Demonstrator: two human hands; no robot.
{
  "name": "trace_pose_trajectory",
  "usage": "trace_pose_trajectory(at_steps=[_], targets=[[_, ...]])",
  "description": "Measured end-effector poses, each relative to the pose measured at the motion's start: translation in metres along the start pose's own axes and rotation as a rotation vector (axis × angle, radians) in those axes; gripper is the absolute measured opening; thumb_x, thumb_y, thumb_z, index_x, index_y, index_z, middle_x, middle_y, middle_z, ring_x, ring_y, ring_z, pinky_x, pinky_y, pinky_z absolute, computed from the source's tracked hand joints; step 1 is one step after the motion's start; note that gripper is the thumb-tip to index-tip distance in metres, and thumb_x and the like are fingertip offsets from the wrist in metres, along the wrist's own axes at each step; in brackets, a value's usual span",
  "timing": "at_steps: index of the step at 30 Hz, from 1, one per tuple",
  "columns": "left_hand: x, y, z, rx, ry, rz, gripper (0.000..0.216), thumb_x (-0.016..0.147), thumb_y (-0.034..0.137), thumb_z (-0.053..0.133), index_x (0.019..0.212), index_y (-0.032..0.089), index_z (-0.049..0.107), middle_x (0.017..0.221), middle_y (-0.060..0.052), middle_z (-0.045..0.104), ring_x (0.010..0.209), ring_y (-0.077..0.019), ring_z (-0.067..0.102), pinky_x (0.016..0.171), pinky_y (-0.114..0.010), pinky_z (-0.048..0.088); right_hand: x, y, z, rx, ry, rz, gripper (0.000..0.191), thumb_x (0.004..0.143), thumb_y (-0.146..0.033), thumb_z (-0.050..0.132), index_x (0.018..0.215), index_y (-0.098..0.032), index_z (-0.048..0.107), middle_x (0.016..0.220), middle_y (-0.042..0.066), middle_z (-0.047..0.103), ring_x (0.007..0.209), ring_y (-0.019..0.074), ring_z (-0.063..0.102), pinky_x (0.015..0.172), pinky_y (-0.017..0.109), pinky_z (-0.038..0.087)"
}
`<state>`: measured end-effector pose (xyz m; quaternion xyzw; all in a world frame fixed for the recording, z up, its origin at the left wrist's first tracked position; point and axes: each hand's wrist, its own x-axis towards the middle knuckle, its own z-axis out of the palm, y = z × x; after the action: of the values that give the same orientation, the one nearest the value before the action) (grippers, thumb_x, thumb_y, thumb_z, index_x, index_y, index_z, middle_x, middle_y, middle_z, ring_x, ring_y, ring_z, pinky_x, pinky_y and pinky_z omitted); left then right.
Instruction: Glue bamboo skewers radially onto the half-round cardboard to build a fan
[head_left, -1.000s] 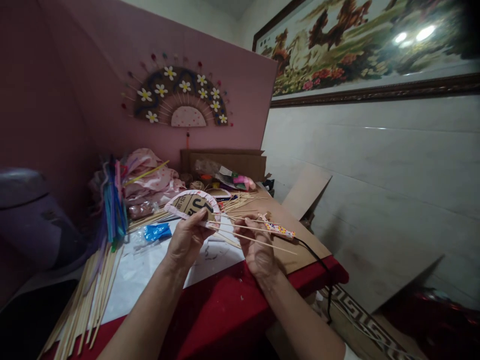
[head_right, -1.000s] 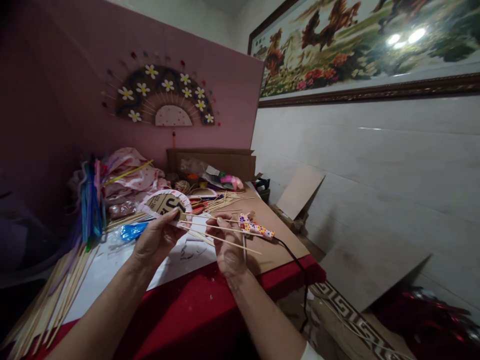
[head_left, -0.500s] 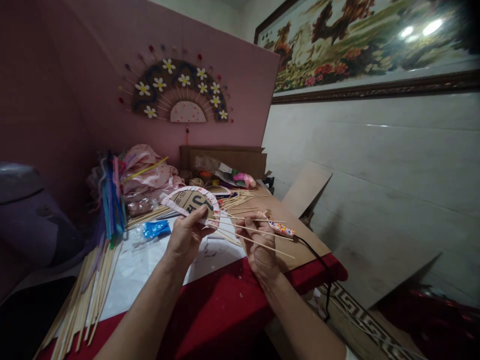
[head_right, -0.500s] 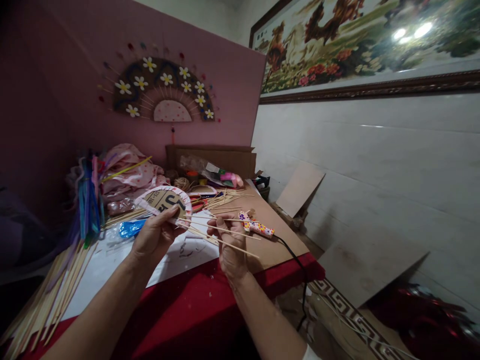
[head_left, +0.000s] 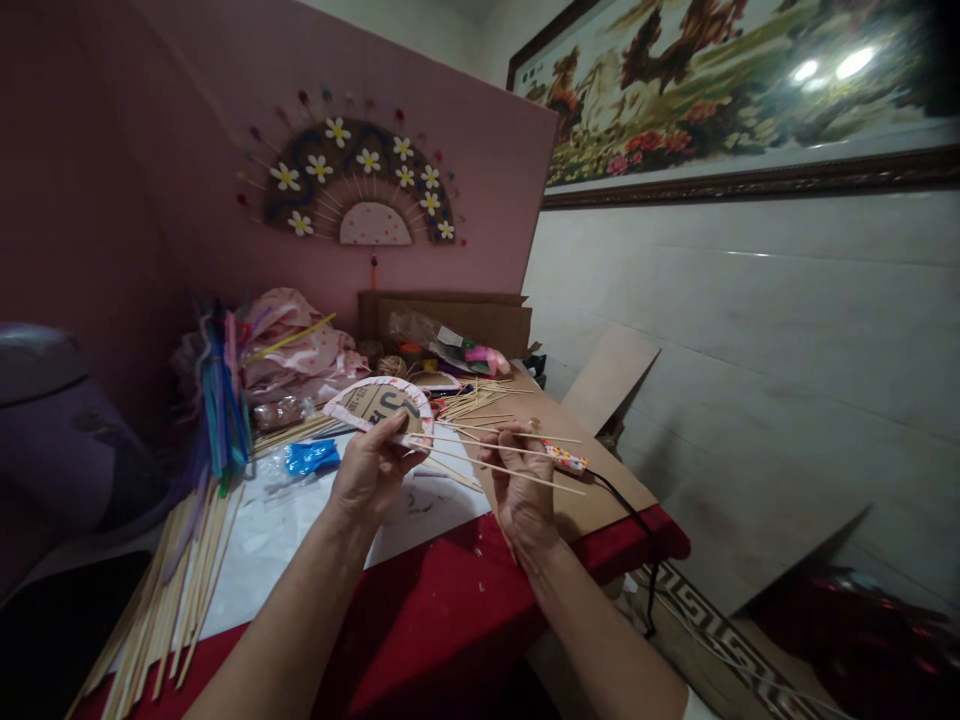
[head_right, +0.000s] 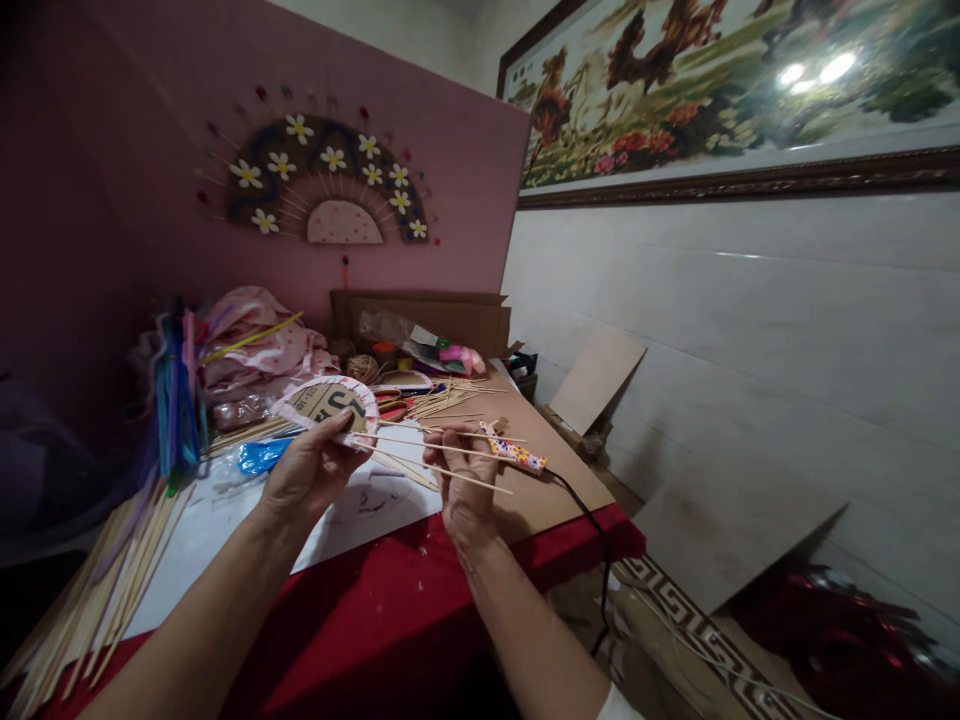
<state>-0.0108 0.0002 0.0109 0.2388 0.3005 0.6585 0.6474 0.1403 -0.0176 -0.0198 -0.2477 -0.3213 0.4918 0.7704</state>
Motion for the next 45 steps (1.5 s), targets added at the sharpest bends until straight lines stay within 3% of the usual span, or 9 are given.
trace_pose_trajectory(at_steps=[6, 12, 16, 22, 32, 45], targets=[[0.002, -0.003, -0.002, -0.014, 0.017, -0.031, 0.007, 0.068, 0.008, 0.062, 0.072, 0.013, 0.062, 0.061, -0.002, 0.065, 0.050, -0.0111, 0.059, 0.052, -0.024, 0.053, -0.003, 0.001, 0.001, -0.006, -0.063, -0.004, 0.016, 0.067, -0.017, 0.070, 0.078, -0.020, 0.058, 0.067, -0.003, 0.065, 0.053, 0.0069, 0.059, 0.053, 0.017, 0.048], [0.000, -0.006, -0.002, 0.068, -0.017, -0.033, 0.006, 0.068, 0.011, 0.064, 0.073, 0.012, 0.063, 0.061, -0.003, 0.064, 0.049, -0.0113, 0.058, 0.051, -0.026, 0.054, -0.006, 0.006, -0.001, -0.085, -0.121, -0.123, 0.009, 0.075, -0.022, 0.065, 0.080, -0.020, 0.058, 0.069, -0.002, 0.064, 0.058, 0.0089, 0.060, 0.055, 0.021, 0.048], [-0.002, -0.008, -0.001, 0.110, -0.020, -0.034, 0.008, 0.067, 0.012, 0.066, 0.074, 0.011, 0.064, 0.061, -0.003, 0.063, 0.049, -0.0116, 0.058, 0.047, -0.025, 0.053, -0.008, 0.007, -0.002, -0.180, -0.107, -0.184, 0.006, 0.077, -0.023, 0.063, 0.079, -0.020, 0.058, 0.071, -0.002, 0.064, 0.065, 0.0102, 0.062, 0.056, 0.021, 0.049], [-0.002, -0.009, -0.001, 0.122, -0.027, -0.037, 0.013, 0.065, 0.013, 0.067, 0.077, 0.010, 0.064, 0.061, -0.002, 0.062, 0.050, -0.0113, 0.057, 0.045, -0.024, 0.052, -0.005, 0.011, -0.005, -0.189, -0.094, -0.217, 0.009, 0.076, -0.022, 0.063, 0.079, -0.019, 0.055, 0.068, -0.003, 0.065, 0.057, 0.0095, 0.060, 0.055, 0.022, 0.048], [-0.003, -0.009, -0.001, 0.132, -0.051, -0.044, 0.013, 0.064, 0.014, 0.070, 0.075, 0.010, 0.064, 0.065, -0.003, 0.063, 0.053, -0.0106, 0.057, 0.048, -0.024, 0.052, 0.000, 0.016, -0.010, -0.161, -0.143, -0.166, 0.003, 0.079, -0.020, 0.059, 0.080, -0.020, 0.056, 0.070, -0.002, 0.066, 0.056, 0.0083, 0.060, 0.055, 0.021, 0.047], [-0.002, -0.009, 0.000, 0.163, -0.087, -0.034, 0.013, 0.061, 0.004, 0.067, 0.072, 0.009, 0.064, 0.071, -0.004, 0.065, 0.061, -0.0115, 0.059, 0.056, -0.023, 0.053, 0.002, 0.014, -0.006, -0.118, -0.107, -0.126, 0.012, 0.076, -0.026, 0.064, 0.076, -0.019, 0.054, 0.068, -0.002, 0.066, 0.054, 0.0083, 0.060, 0.053, 0.020, 0.047]])
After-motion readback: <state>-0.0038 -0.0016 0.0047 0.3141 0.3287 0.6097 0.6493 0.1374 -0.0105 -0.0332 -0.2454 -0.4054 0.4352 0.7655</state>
